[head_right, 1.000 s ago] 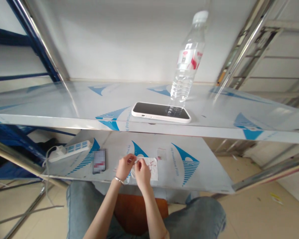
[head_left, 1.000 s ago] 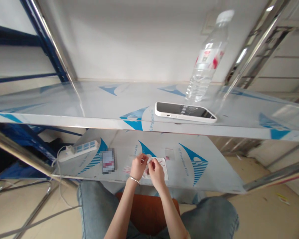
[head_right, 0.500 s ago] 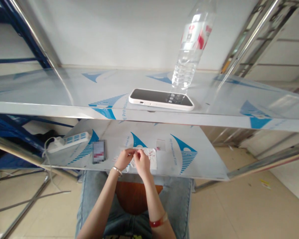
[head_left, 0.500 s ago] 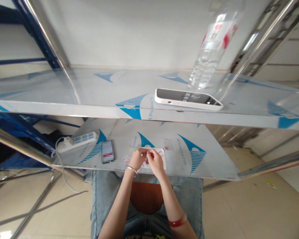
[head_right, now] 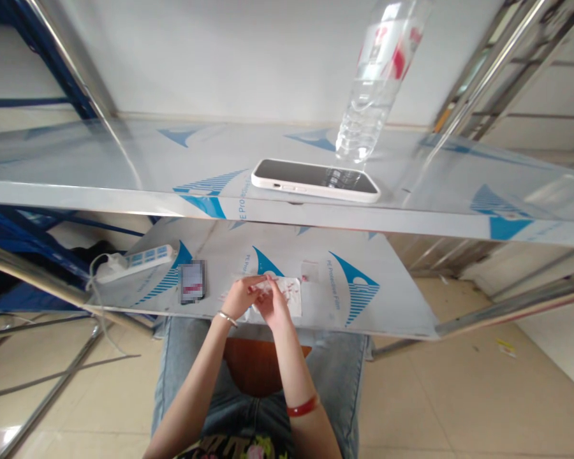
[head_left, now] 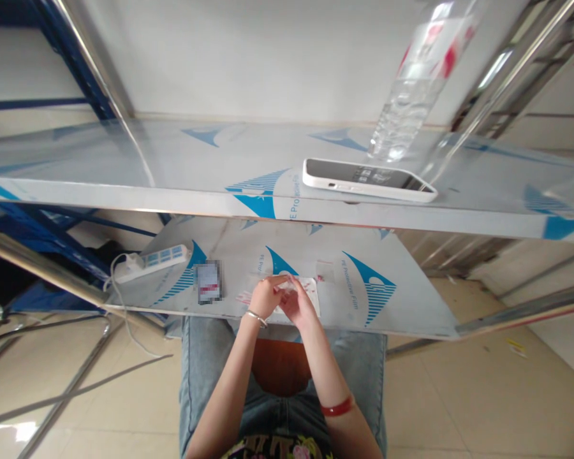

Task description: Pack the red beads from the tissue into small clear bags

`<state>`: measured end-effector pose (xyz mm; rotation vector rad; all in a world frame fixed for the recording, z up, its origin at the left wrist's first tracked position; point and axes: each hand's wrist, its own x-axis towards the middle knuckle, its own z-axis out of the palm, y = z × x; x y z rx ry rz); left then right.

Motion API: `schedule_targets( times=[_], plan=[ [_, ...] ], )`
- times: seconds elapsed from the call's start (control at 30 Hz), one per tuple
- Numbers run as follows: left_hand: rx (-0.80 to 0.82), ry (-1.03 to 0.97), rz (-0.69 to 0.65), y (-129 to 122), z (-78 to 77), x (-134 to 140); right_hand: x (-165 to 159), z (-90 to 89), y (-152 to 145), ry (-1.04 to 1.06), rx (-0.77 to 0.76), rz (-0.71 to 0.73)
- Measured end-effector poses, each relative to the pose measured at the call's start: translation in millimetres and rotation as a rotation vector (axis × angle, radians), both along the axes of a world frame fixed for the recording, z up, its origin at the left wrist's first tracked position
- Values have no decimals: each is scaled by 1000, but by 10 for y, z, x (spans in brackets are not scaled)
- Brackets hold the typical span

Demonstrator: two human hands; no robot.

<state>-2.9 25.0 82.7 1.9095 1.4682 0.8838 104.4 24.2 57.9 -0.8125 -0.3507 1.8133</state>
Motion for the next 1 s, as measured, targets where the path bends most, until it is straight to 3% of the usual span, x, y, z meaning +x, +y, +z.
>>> schedule_targets(
  times=[0.17, 0.4, 0.53, 0.63, 0.7, 0.77, 0.83, 1.0],
  plan=[
    [14, -87, -33, 10, -42, 32, 18, -124, 41, -13, -5, -85],
    [-9, -181, 65, -18, -80, 96, 43, -281, 94, -142, 42, -163],
    [47, -393, 265, -8, -163, 150, 58, -291, 101, -178, 64, -234],
    [-225, -852, 433, 35, -294, 210, 25, -255, 69, -268, 88, -314],
    [-566, -1162, 397, 64, -384, 247, -28, -234, 32, -374, 104, -389],
    [-810, -1372, 292, 85, -463, 276, -93, -233, -9, -516, 153, -465],
    [-893, -1466, 192, 101, -527, 300, -153, -258, -50, -686, 244, -515],
    [-838, -1440, 82, 116, -661, 335, -220, -375, -113, -990, 429, -498]
  ],
)
